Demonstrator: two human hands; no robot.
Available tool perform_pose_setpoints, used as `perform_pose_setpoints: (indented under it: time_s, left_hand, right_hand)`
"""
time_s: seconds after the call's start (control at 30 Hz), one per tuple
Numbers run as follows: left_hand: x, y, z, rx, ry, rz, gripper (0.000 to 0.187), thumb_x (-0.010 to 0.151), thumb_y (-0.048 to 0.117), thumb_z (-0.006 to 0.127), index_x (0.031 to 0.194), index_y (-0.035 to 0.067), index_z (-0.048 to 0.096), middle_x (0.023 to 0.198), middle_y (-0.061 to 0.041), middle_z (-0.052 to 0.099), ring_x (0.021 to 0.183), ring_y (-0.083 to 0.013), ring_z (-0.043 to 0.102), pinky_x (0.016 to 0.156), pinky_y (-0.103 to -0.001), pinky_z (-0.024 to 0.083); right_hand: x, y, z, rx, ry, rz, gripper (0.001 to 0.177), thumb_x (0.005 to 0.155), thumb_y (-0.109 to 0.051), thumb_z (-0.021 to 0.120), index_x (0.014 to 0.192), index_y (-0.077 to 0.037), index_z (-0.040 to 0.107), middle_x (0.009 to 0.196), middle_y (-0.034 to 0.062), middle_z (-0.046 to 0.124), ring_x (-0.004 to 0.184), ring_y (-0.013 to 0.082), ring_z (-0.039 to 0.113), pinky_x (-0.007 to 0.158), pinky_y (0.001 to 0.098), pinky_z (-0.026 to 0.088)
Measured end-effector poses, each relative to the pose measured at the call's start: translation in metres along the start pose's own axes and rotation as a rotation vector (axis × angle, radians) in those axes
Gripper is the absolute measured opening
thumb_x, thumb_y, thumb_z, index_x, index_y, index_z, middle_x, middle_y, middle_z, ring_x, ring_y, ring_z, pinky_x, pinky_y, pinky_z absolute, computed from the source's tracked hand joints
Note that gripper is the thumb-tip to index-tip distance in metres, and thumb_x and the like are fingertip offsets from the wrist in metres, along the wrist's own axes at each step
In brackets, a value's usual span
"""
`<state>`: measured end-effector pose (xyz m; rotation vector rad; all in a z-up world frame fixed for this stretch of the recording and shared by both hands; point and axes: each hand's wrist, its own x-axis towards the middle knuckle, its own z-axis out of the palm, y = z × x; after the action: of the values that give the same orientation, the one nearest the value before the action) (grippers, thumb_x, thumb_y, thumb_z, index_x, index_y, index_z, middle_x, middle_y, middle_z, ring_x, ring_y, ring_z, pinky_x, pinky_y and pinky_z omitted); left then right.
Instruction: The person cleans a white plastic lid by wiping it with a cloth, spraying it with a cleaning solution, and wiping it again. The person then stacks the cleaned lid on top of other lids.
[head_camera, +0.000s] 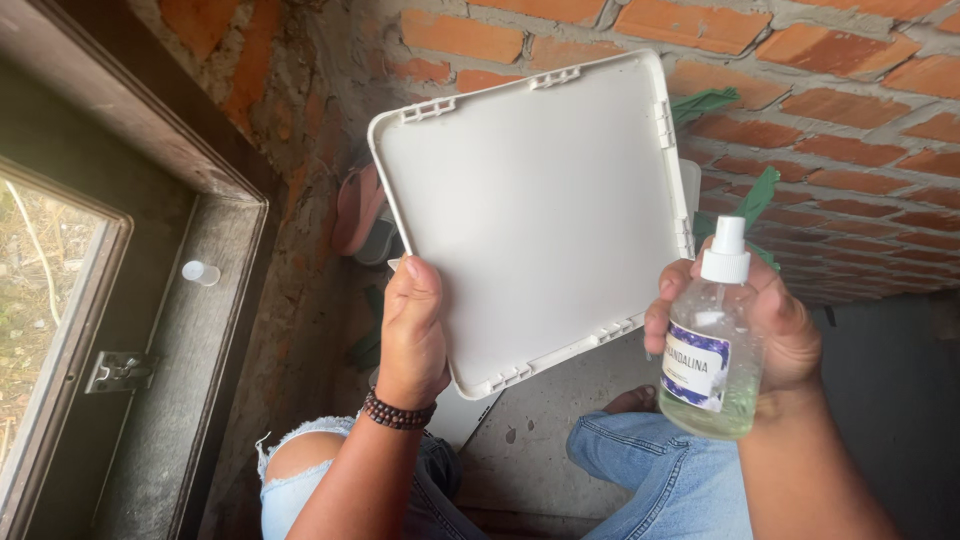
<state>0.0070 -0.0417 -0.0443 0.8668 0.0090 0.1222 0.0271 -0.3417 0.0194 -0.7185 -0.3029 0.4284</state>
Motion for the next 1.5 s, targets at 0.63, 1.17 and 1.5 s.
perform_pose_setpoints:
  time_s: [0.63, 1.17, 1.5]
  left_hand:
    - [0.001, -0.015, 0.009, -0.096, -0.153, -0.280, 0.057, 0.110, 0.043, 0.043, 0.136, -0.006, 0.055, 0.124, -0.017, 0.066, 0.108, -0.0231, 0.067, 0.096, -0.038, 0.054]
    - [-0.006, -0.019, 0.023, 0.055, -0.177, -0.109, 0.057, 0.110, 0.039, 0.045, 0.149, -0.002, 0.046, 0.139, -0.012, 0.060, 0.127, -0.0190, 0.056, 0.111, -0.036, 0.043]
    - [-0.005, -0.020, 0.023, 0.011, -0.132, -0.135, 0.055, 0.110, 0.039, 0.044, 0.147, -0.001, 0.048, 0.135, -0.012, 0.062, 0.123, -0.0194, 0.059, 0.108, -0.035, 0.045]
  right_hand:
    - [-0.005, -0.004, 0.042, -1.538, 0.086, -0.261, 0.086, 0.067, -0.023, 0.090, 0.142, -0.013, 0.050, 0.124, 0.0157, 0.062, 0.115, 0.0319, 0.065, 0.100, 0.0409, 0.050]
    - [0.006, 0.005, 0.046, -2.095, 0.176, -0.448, 0.064, 0.072, -0.009, 0.085, 0.128, -0.015, 0.055, 0.109, 0.0109, 0.066, 0.096, 0.0321, 0.069, 0.080, 0.0407, 0.057]
    - [0.006, 0.019, 0.066, -1.918, 0.049, -0.303, 0.063, 0.070, -0.010, 0.085, 0.125, -0.017, 0.056, 0.103, 0.0084, 0.067, 0.088, 0.0281, 0.071, 0.074, 0.0373, 0.058]
